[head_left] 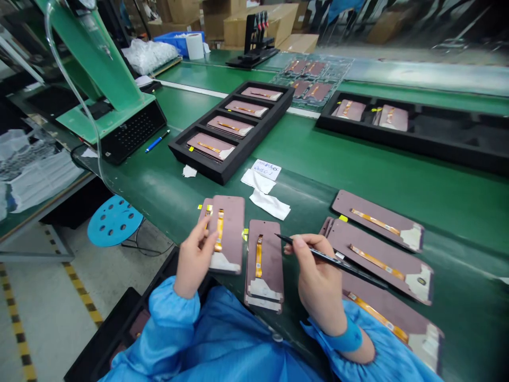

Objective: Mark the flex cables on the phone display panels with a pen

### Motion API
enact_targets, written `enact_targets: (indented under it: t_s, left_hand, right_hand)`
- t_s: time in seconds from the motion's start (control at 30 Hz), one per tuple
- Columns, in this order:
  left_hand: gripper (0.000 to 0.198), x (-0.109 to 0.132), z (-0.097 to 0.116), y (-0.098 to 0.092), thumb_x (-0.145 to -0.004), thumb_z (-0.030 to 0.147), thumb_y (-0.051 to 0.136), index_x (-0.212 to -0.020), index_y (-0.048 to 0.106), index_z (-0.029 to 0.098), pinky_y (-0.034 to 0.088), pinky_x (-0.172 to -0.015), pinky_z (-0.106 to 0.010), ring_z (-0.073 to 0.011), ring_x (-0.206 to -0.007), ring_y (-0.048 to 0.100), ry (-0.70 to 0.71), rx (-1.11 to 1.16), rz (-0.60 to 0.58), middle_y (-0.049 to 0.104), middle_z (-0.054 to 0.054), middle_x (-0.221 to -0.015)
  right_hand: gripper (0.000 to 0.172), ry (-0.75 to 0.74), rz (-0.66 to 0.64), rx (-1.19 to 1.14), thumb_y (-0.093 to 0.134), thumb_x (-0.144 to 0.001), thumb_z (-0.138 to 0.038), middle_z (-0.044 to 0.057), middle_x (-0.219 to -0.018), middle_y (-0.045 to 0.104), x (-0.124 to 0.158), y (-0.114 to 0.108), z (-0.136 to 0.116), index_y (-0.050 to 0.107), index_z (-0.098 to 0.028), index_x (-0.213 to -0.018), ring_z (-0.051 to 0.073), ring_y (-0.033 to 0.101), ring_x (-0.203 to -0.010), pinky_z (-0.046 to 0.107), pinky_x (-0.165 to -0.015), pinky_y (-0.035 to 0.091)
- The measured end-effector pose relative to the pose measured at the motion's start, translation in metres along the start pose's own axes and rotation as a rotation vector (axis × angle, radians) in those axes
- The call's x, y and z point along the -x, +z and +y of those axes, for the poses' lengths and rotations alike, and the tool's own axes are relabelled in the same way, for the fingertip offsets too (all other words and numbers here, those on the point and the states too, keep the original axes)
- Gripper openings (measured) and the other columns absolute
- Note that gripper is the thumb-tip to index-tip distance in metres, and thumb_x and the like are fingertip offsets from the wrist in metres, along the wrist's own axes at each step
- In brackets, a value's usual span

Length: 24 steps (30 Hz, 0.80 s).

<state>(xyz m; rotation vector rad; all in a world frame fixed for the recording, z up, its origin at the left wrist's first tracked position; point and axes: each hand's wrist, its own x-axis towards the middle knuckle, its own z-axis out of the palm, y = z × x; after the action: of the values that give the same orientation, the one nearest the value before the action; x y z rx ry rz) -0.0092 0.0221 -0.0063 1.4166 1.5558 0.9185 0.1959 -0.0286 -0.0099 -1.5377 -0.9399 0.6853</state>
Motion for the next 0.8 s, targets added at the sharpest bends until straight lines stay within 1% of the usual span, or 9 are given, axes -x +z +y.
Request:
enact_targets:
  t_s: [0.07,0.17,0.27,0.33,0.37,0.43,0.5,0.63,0.8]
  left_hand:
    - [0.052,-0.016,-0.005,-0.014,-0.086,0.039,0.055,-0.133,0.05,0.017,0.047,-0.067,-0.023,-0.0126,-0.073,0.06,0.018,-0.13,0.061,0.064,-0.001,-0.085]
    - [0.045,-0.031,-0.012,-0.024,-0.089,0.036,0.052,-0.129,0.055,0.016,0.046,-0.073,-0.029,-0.0162,-0.077,0.059,0.101,-0.433,0.077,0.065,-0.004,-0.086]
    - [0.037,-0.028,-0.012,-0.02,-0.089,0.035,0.053,-0.12,0.062,0.017,0.043,-0.085,-0.037,-0.0229,-0.094,0.053,0.314,-0.757,0.229,0.061,-0.011,-0.102]
    - [0.028,-0.019,-0.008,-0.01,-0.09,0.03,0.053,-0.111,0.066,0.018,0.042,-0.086,-0.037,-0.0225,-0.097,0.05,0.491,-0.795,0.284,0.059,-0.011,-0.103]
    - [0.024,-0.013,-0.006,-0.003,-0.091,0.027,0.052,-0.107,0.066,0.018,0.043,-0.085,-0.035,-0.0205,-0.095,0.05,0.58,-0.75,0.234,0.059,-0.009,-0.099]
    - [0.018,-0.001,-0.001,0.012,-0.092,0.02,0.05,-0.1,0.067,0.019,0.043,-0.08,-0.03,-0.0163,-0.088,0.05,0.764,-0.647,0.042,0.06,-0.005,-0.09]
    - [0.017,0.007,0.003,0.028,-0.091,0.019,0.051,-0.1,0.066,0.019,0.042,-0.076,-0.028,-0.0151,-0.084,0.049,0.901,-0.644,-0.101,0.06,-0.004,-0.086]
    - [0.026,0.012,0.002,0.048,-0.092,0.028,0.052,-0.115,0.061,0.018,0.04,-0.072,-0.032,-0.0176,-0.084,0.048,0.936,-0.82,-0.118,0.059,-0.005,-0.086]
    - [0.03,0.01,-0.002,0.052,-0.092,0.03,0.051,-0.119,0.059,0.018,0.038,-0.07,-0.032,-0.0185,-0.084,0.046,0.888,-0.884,-0.124,0.057,-0.005,-0.087]
  right_hand:
    - [0.025,0.018,-0.066,0.061,0.057,-0.087,-0.045,0.0,-0.075,0.058,-0.003,0.002,-0.001,0.056,-0.02,-0.083,0.015,0.055,-0.067,0.027,-0.062,0.043]
    - [0.027,0.05,-0.167,0.099,0.058,-0.085,-0.046,-0.001,-0.07,0.057,-0.006,0.006,0.002,0.055,-0.02,-0.08,0.015,0.053,-0.062,0.026,-0.057,0.041]
    - [0.029,0.085,-0.222,0.087,0.057,-0.086,-0.047,-0.001,-0.065,0.056,-0.008,0.008,0.008,0.054,-0.02,-0.076,0.014,0.052,-0.059,0.026,-0.055,0.041]
    - [0.03,0.092,-0.228,0.082,0.057,-0.086,-0.047,-0.002,-0.064,0.055,-0.008,0.008,0.011,0.054,-0.02,-0.075,0.015,0.053,-0.059,0.026,-0.056,0.042]
    - [0.03,0.092,-0.224,0.083,0.057,-0.087,-0.047,-0.002,-0.064,0.055,-0.008,0.009,0.012,0.054,-0.02,-0.075,0.015,0.053,-0.06,0.027,-0.057,0.042]
    - [0.03,0.085,-0.2,0.089,0.057,-0.086,-0.047,-0.002,-0.065,0.054,-0.008,0.009,0.013,0.053,-0.02,-0.076,0.015,0.054,-0.061,0.027,-0.057,0.042]
    - [0.029,0.068,-0.171,0.095,0.057,-0.086,-0.047,-0.002,-0.066,0.054,-0.009,0.01,0.013,0.053,-0.021,-0.076,0.015,0.054,-0.061,0.028,-0.057,0.042]
    - [0.028,0.016,-0.171,0.131,0.057,-0.087,-0.046,-0.001,-0.068,0.055,-0.009,0.01,0.014,0.053,-0.021,-0.077,0.015,0.054,-0.061,0.028,-0.058,0.043]
    - [0.024,-0.086,-0.211,0.231,0.056,-0.088,-0.042,-0.001,-0.069,0.058,-0.01,0.013,0.016,0.056,-0.02,-0.077,0.014,0.055,-0.061,0.026,-0.057,0.043]
